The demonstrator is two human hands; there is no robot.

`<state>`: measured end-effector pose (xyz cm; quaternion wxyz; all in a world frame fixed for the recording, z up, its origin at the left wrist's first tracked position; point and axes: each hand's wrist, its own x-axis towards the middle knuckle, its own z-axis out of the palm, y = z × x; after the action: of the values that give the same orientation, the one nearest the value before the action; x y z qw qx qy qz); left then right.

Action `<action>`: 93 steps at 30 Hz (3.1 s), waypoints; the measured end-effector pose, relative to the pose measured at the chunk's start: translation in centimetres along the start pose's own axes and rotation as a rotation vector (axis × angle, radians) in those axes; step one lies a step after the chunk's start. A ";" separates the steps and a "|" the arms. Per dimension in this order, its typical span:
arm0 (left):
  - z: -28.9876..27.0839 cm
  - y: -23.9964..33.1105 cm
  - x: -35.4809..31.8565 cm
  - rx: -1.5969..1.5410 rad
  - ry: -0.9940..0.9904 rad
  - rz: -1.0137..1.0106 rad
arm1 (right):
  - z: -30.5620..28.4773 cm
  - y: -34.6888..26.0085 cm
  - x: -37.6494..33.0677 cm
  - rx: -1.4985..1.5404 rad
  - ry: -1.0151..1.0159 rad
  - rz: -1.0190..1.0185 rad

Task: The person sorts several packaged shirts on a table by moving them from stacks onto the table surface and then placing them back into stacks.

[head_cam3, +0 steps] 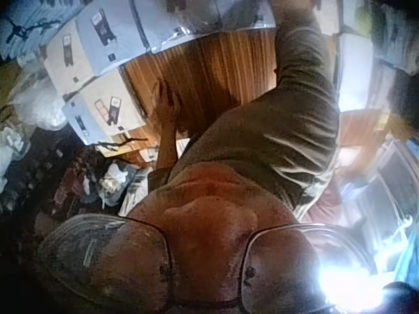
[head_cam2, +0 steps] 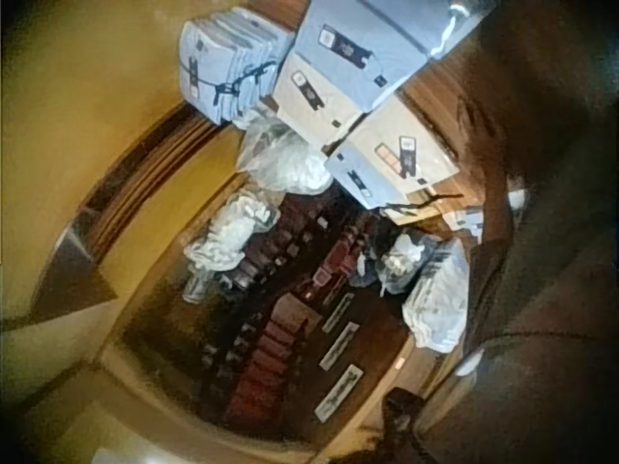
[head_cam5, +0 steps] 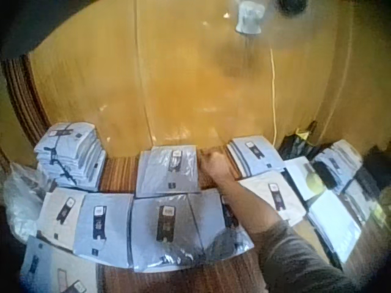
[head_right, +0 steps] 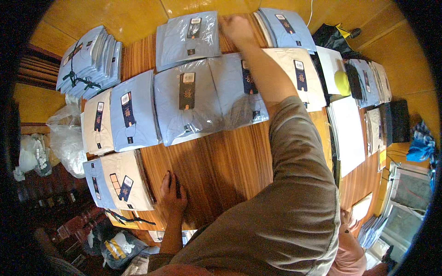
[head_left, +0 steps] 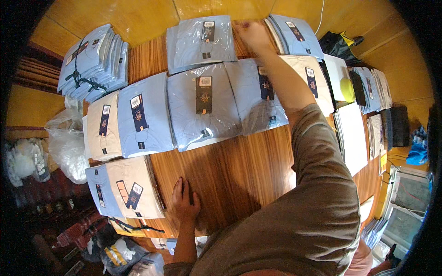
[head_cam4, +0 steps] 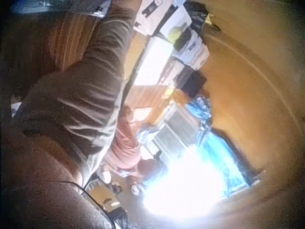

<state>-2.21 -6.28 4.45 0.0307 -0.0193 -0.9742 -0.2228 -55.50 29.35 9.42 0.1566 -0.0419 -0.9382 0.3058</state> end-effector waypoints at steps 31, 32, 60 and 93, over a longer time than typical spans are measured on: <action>1.3 -1.3 -0.2 -0.096 0.119 0.100 | -29.5 -2.7 -31.7 -0.120 -0.170 -0.881; 1.4 -1.1 0.1 -0.115 0.125 0.124 | -28.5 -1.0 -35.1 -0.122 -0.154 -0.772; 5.7 9.1 -9.4 0.029 -0.254 0.635 | -19.0 6.3 -59.0 -0.162 -0.254 -0.251; 4.7 7.7 -8.9 0.008 -0.050 0.236 | -18.1 4.6 -48.0 -0.357 -0.273 -0.064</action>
<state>6.78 2.51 2.94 0.0324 -0.1393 -0.9664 -0.2133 -4.30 34.89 7.68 0.0280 0.0024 -0.9908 0.1326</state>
